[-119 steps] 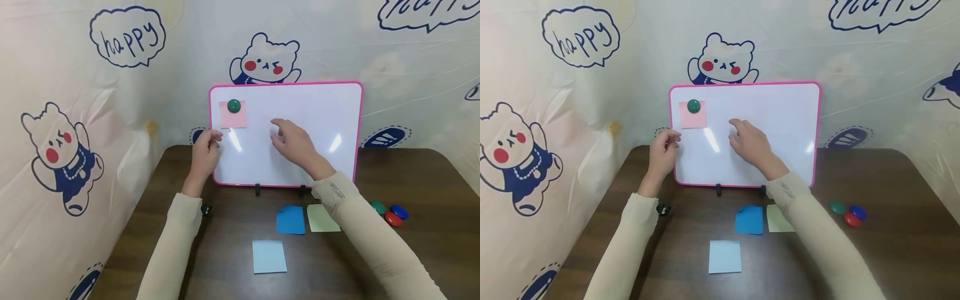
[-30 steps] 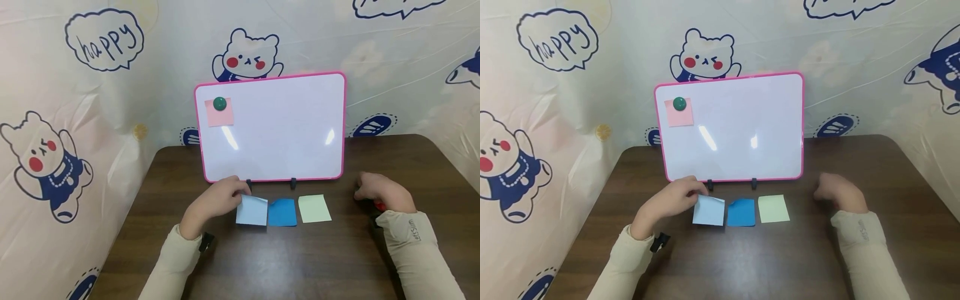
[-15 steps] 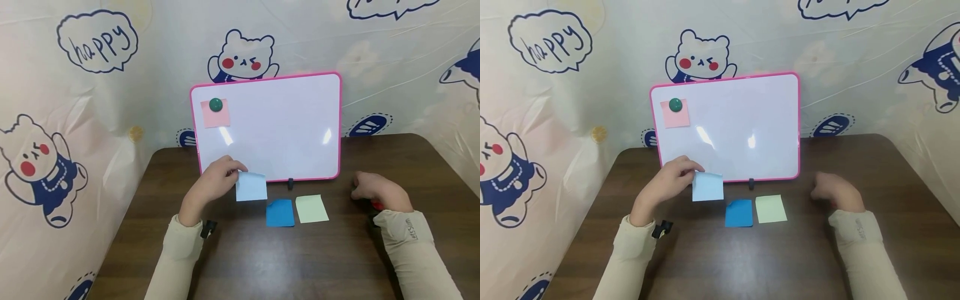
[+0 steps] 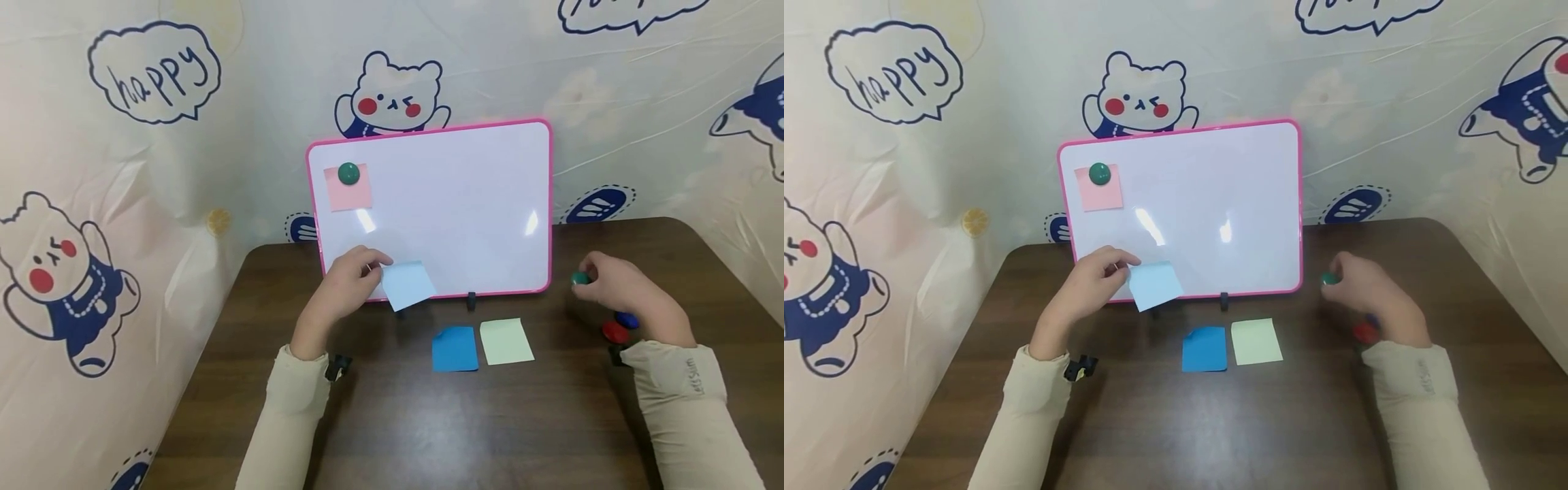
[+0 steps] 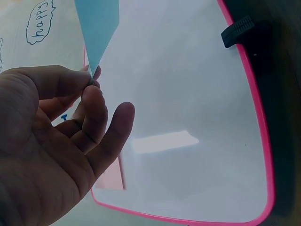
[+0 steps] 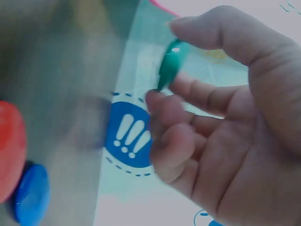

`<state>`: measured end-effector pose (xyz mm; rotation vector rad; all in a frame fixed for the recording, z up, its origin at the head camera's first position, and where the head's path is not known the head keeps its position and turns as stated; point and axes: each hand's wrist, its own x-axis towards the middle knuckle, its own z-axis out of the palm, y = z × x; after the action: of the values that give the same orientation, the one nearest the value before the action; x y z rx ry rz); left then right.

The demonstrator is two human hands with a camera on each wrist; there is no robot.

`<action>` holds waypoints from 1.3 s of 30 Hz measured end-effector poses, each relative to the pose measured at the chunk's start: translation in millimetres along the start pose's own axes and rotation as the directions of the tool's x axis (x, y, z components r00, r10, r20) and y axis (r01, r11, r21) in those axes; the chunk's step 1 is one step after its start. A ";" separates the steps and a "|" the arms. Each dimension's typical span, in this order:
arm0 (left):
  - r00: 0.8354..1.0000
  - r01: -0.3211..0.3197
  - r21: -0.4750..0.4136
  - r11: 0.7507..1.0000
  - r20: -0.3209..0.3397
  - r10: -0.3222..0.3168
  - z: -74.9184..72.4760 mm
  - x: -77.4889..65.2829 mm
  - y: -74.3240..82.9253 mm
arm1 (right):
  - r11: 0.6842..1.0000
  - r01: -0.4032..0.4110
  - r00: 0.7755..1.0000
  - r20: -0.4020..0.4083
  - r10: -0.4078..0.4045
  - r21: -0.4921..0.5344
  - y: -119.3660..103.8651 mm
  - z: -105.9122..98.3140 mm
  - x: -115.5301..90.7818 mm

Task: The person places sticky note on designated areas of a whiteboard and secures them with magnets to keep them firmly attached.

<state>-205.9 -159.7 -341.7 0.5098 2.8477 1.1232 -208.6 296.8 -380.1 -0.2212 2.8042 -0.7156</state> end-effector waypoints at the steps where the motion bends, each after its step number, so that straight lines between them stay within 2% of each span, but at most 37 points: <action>1: 1.000 0.004 -0.003 1.000 -0.001 -0.004 -0.1 0.5 -0.2 | 1.000 0.008 1.000 -0.022 -0.007 0.011 -1.7 -1.7 -0.8; 6: 1.000 0.023 -0.015 1.000 -0.018 -0.023 -0.2 2.9 -1.9 | 0.997 0.036 0.992 -0.123 -0.027 0.069 -12.9 -6.6 -4.8; 16: 0.993 0.008 0.002 1.000 -0.115 -0.008 0.5 15.6 -5.6 | 0.988 0.098 0.958 -0.280 -0.062 0.116 -31.4 -5.3 -8.0; 25: 0.988 0.020 0.003 1.000 -0.155 -0.019 2.0 25.2 -1.8 | 0.970 0.205 0.898 -0.420 -0.135 0.127 -51.8 -7.5 -20.1; 30: 0.985 0.017 -0.015 1.000 -0.169 -0.019 -0.1 33.1 1.1 | 0.952 0.280 0.877 -0.437 -0.199 0.128 -63.1 -6.1 -18.9; 35: 0.984 0.018 -0.034 0.999 -0.178 -0.023 -2.5 40.6 7.3 | 0.940 0.310 0.880 -0.416 -0.227 0.142 -77.2 -3.1 -14.0; 39: 0.983 0.007 -0.033 0.999 -0.183 -0.013 -3.3 46.5 12.3 | 0.934 0.331 0.873 -0.418 -0.249 0.134 -91.8 -2.5 -9.9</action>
<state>-246.8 -138.8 -327.1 0.4097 2.9760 1.2750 -191.9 220.2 -331.3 -0.5266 3.0771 -1.2353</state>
